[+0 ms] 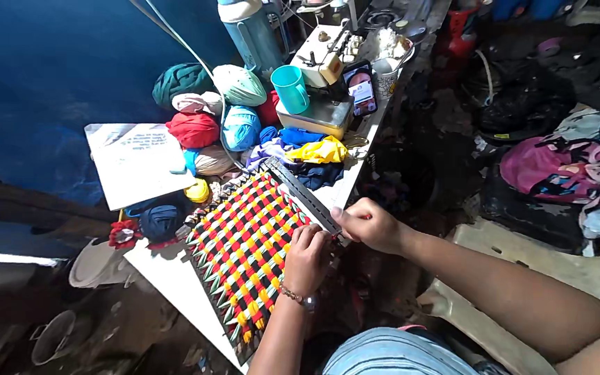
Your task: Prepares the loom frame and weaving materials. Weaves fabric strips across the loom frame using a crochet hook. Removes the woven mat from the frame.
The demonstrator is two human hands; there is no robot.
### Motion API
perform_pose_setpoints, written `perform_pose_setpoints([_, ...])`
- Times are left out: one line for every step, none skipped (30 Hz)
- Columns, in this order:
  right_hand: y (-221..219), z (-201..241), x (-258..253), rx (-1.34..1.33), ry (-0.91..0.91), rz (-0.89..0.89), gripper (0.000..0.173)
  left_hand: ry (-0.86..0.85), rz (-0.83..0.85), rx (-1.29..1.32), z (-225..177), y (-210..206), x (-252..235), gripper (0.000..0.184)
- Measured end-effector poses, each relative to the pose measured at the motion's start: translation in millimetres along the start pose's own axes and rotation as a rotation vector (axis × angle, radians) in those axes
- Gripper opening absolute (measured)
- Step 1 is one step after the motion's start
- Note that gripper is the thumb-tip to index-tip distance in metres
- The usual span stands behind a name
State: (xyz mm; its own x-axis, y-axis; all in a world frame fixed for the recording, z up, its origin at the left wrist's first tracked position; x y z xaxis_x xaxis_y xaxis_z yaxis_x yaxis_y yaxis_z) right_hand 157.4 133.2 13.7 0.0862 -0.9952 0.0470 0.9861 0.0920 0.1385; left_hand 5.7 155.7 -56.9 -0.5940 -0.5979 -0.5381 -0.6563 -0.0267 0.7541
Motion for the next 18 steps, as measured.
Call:
perform_pose_setpoints([-1.3,-0.4,-4.2,-0.043,-0.076,-0.040,0.057,0.009,-0.003,-0.011,-0.3,0.4,0.5,0.018])
perform_pose_setpoints([-2.8,-2.1,-8.3,-0.081,-0.139,-0.073,0.059,0.021,0.004,-0.016,-0.6,0.5,0.4,0.017])
perform_pose_setpoints([-4.0,-4.4,-12.3,-0.118,-0.194,-0.094,0.059,0.034,0.014,-0.012,-0.6,0.3,-0.2,0.016])
perform_pose_setpoints([-4.5,-6.0,-16.0,-0.143,-0.228,-0.092,0.056,0.050,0.017,0.002,0.2,-0.3,-0.7,0.016])
perform_pose_setpoints([-3.9,-6.1,-19.0,-0.147,-0.243,-0.060,0.048,0.066,0.014,0.021,1.6,-0.8,-0.9,0.016])
perform_pose_setpoints([-3.1,-5.5,-20.9,-0.129,-0.248,-0.005,0.034,0.083,0.013,0.043,3.4,-1.2,-0.7,0.015])
perform_pose_setpoints([-3.3,-5.4,-22.8,-0.098,-0.235,0.052,0.021,0.102,0.017,0.065,5.5,-1.7,-0.5,0.014])
perform_pose_setpoints([-3.7,-4.3,-24.4,-0.045,-0.215,0.093,0.013,0.122,0.026,0.088,7.8,-1.7,-0.2,0.014])
perform_pose_setpoints([-3.9,-1.1,-25.7,0.030,-0.196,0.129,0.015,0.142,0.043,0.116,10.4,-1.2,0.1,0.014])
perform_pose_setpoints([-3.9,2.2,-27.8,0.114,-0.173,0.146,0.021,0.168,0.064,0.146,13.1,-0.6,0.5,0.017])
perform_pose_setpoints([-4.1,5.2,-30.6,0.198,-0.140,0.147,0.026,0.194,0.086,0.179,15.5,0.1,0.4,0.018])
perform_pose_setpoints([-4.8,7.2,-34.4,0.268,-0.110,0.138,0.029,0.220,0.113,0.213,17.7,1.0,-0.7,0.018])
perform_pose_setpoints([-6.1,7.7,-39.0,0.313,-0.101,0.127,0.030,0.251,0.150,0.251,19.5,2.5,-3.0,0.018])
perform_pose_setpoints([-7.9,7.7,-43.4,0.345,-0.107,0.109,0.031,0.287,0.197,0.285,21.7,3.8,-5.7,0.018])
perform_pose_setpoints([-10.6,8.5,-47.2,0.367,-0.127,0.092,0.035,0.332,0.260,0.320,24.1,5.1,-8.5,0.018])
perform_pose_setpoints([-14.3,9.2,-50.7,0.398,-0.147,0.076,0.039,0.370,0.332,0.348,26.3,6.4,-11.4,0.018])
perform_pose_setpoints([-18.3,10.7,-54.1,0.437,-0.180,0.076,0.042,0.402,0.408,0.366,28.3,7.3,-14.4,0.019])
perform_pose_setpoints([-22.2,12.2,-57.3,0.479,-0.212,0.084,0.044,0.433,0.491,0.378,29.1,7.8,-17.6,0.020])
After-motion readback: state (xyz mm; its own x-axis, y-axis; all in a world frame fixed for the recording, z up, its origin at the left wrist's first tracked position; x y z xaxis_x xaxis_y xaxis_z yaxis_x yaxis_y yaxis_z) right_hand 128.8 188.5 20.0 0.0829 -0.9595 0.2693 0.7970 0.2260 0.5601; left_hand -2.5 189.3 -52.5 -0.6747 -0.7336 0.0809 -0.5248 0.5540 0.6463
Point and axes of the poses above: each hand's wrist, its own x-axis away from the middle knuckle, its own y-axis out of the back of the hand, z = x × y, the point moved 6 cm from there along -x, towards the middle knuckle, and after that the axes turned 1 degree about -x, right-handed, at the moved point
